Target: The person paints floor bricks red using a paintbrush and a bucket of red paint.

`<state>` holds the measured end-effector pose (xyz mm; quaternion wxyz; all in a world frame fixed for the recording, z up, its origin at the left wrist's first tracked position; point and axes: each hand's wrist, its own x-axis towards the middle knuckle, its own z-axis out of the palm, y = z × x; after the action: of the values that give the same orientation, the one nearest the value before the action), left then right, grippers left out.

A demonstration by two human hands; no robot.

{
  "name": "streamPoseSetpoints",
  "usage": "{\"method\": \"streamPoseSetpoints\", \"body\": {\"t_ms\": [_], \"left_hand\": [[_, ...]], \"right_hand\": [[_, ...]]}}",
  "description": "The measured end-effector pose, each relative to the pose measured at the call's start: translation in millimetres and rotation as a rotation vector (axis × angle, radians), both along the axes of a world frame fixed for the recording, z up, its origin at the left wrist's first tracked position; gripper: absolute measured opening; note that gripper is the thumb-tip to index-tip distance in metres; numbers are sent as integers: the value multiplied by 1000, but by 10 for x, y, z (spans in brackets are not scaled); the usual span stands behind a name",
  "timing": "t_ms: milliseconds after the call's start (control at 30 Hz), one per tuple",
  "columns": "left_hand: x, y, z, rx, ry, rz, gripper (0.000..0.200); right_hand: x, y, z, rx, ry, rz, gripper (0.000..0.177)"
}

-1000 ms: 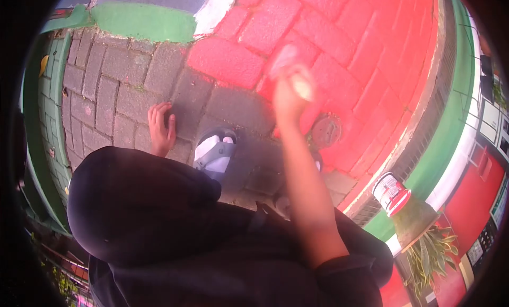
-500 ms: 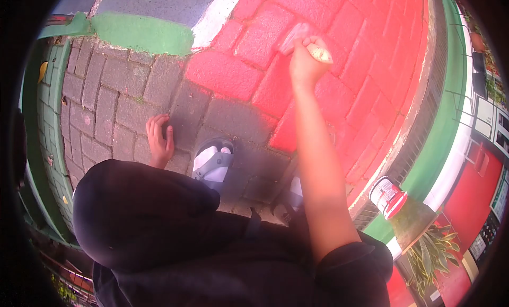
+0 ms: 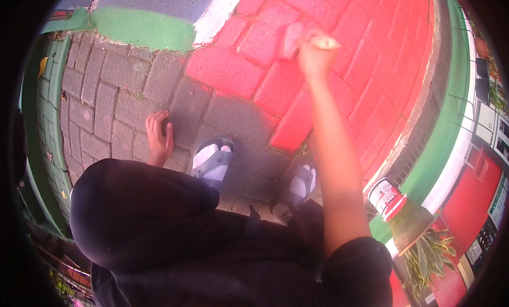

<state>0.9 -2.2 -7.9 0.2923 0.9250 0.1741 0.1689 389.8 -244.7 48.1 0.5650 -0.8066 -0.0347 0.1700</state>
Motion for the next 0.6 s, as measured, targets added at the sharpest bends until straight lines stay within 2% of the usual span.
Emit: {"method": "streamPoseSetpoints", "body": {"t_ms": [67, 100, 167, 233, 300, 333, 400, 433, 500, 567, 600], "left_hand": [[-2, -3, 5, 1, 5, 6, 26], [4, 1, 1, 0, 4, 5, 26], [7, 10, 0, -5, 5, 2, 26], [4, 6, -7, -11, 4, -3, 27], [2, 10, -12, 2, 8, -4, 27], [4, 12, -18, 2, 10, -4, 27], [-4, 8, -18, -8, 11, 4, 27], [-5, 8, -20, -6, 14, 8, 27], [-10, 16, -34, 7, 5, 0, 27], [8, 16, -20, 5, 10, 11, 27], [3, 9, -5, -1, 12, 12, 27]], "right_hand": [[69, 56, -13, 65, -211, -110, 25], [-121, 116, 100, 24, -240, 0, 24], [-546, 149, 87, -247, -691, 384, 22], [-988, 113, 238, -256, -498, 734, 15], [-1253, 97, 203, -63, -417, 871, 20], [-1238, 105, 180, -61, -416, 871, 20], [-1162, 217, 177, -88, 27, 661, 28], [-946, 249, 257, -131, 68, 617, 35], [-555, 351, 310, -188, 14, 477, 13], [-321, 441, 172, -121, -303, 346, 11], [-355, 467, 214, -118, -297, 352, 11]]}}
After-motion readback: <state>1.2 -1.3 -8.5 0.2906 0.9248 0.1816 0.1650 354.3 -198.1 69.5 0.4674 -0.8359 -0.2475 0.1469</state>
